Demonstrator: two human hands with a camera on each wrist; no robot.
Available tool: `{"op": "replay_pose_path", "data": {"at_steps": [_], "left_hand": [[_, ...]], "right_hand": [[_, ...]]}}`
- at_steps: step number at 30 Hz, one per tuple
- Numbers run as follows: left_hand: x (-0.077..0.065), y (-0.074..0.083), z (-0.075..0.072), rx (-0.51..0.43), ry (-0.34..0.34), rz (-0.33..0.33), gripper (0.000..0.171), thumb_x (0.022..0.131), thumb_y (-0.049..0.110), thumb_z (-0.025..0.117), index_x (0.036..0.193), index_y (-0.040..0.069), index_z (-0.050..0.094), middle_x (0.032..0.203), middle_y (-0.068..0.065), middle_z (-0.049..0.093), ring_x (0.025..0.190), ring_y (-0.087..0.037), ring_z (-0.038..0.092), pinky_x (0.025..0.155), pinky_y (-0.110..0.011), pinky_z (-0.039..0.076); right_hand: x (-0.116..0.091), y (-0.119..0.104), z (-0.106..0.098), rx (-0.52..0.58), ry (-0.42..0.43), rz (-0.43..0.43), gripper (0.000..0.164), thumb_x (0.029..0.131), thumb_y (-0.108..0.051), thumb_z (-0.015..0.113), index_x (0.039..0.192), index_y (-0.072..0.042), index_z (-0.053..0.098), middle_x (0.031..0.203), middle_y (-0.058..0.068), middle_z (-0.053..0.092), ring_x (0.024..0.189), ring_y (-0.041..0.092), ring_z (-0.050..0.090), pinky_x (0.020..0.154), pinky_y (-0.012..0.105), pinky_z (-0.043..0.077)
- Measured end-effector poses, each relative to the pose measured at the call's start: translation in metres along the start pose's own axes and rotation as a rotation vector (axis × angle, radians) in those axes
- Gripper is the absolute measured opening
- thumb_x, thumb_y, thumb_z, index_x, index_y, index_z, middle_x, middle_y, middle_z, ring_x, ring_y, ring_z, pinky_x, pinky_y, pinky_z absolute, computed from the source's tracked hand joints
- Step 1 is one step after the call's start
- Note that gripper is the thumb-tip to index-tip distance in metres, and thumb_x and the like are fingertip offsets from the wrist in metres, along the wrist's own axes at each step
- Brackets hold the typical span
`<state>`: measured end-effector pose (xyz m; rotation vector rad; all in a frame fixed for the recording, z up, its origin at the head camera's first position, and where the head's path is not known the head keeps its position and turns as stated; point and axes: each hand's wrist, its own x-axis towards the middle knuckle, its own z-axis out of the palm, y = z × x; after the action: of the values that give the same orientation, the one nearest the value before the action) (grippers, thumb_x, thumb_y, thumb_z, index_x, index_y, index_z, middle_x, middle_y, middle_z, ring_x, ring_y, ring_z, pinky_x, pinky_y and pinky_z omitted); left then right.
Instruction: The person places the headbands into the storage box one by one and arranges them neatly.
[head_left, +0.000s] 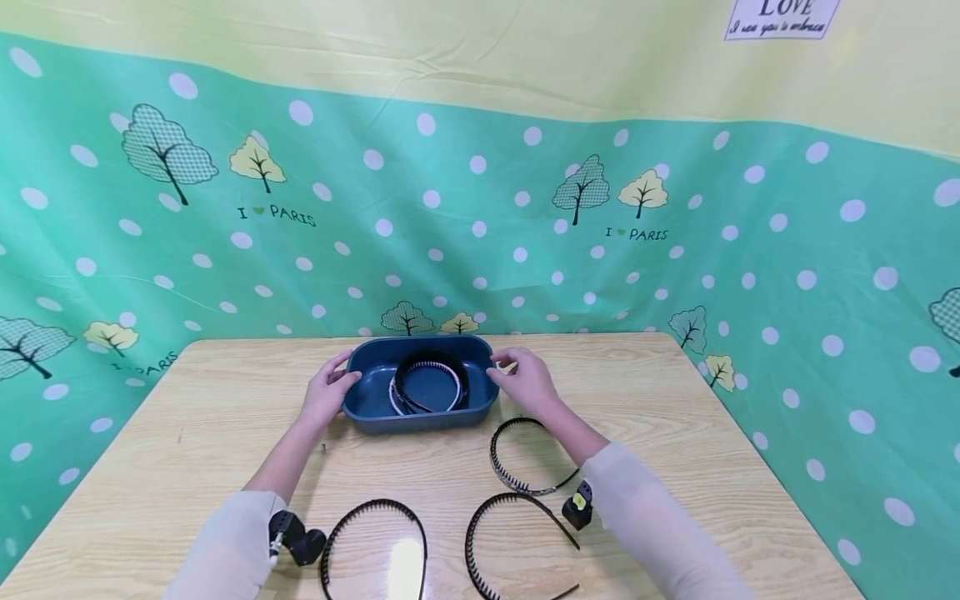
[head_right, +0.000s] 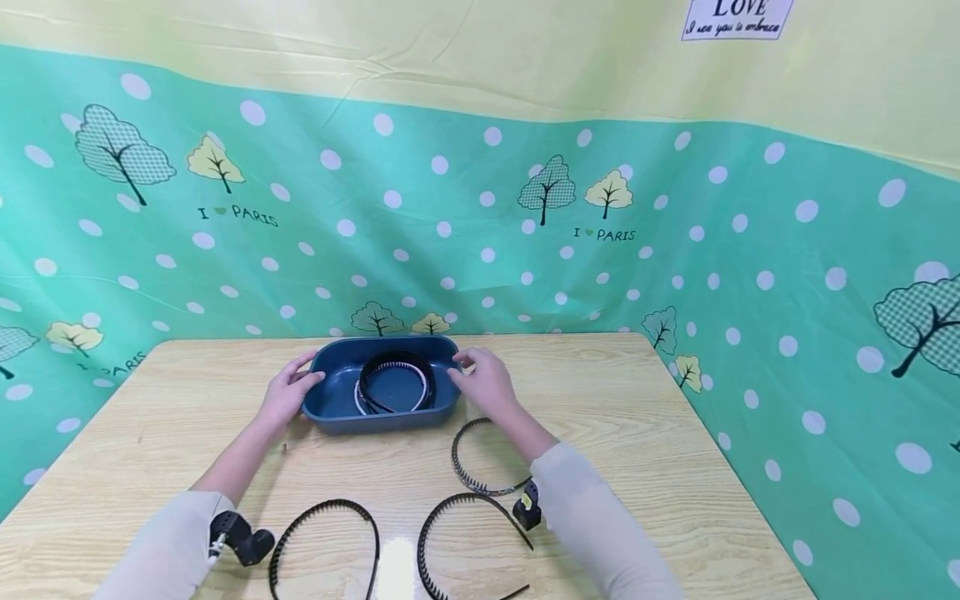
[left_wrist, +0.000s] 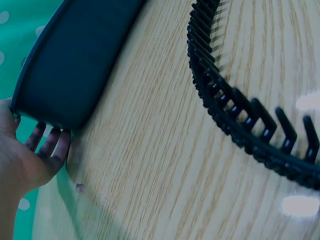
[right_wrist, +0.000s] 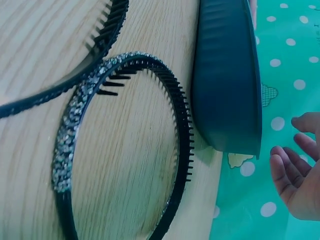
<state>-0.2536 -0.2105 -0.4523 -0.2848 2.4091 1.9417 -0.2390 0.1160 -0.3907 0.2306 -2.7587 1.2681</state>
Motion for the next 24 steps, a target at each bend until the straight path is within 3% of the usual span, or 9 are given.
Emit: {"op": "replay_pose_path", "data": {"at_steps": [17,24], "left_hand": [[0.001,-0.001,0.000,0.005,-0.008,0.007,0.056,0.096,0.025,0.050,0.148,0.020,0.029,0.142,-0.023,0.039,0.122,-0.037,0.047,0.091,-0.040,0.051],[0.000,0.001,-0.001,-0.005,-0.008,0.000,0.056,0.096,0.025,0.050,0.148,0.021,0.029,0.143,-0.023,0.038,0.121,-0.036,0.048,0.094,-0.043,0.049]], "right_hand": [[-0.006,0.020,-0.010,-0.018,0.030,-0.004,0.025,0.085,-0.021,0.068,0.106,-0.007,0.068,0.101,0.012,0.065,0.077,0.018,0.058,0.066,0.027,0.049],[-0.008,0.025,-0.013,-0.046,0.021,0.018,0.024,0.085,-0.022,0.068,0.105,-0.009,0.069,0.099,0.009,0.064,0.077,0.017,0.057,0.064,0.026,0.048]]}}
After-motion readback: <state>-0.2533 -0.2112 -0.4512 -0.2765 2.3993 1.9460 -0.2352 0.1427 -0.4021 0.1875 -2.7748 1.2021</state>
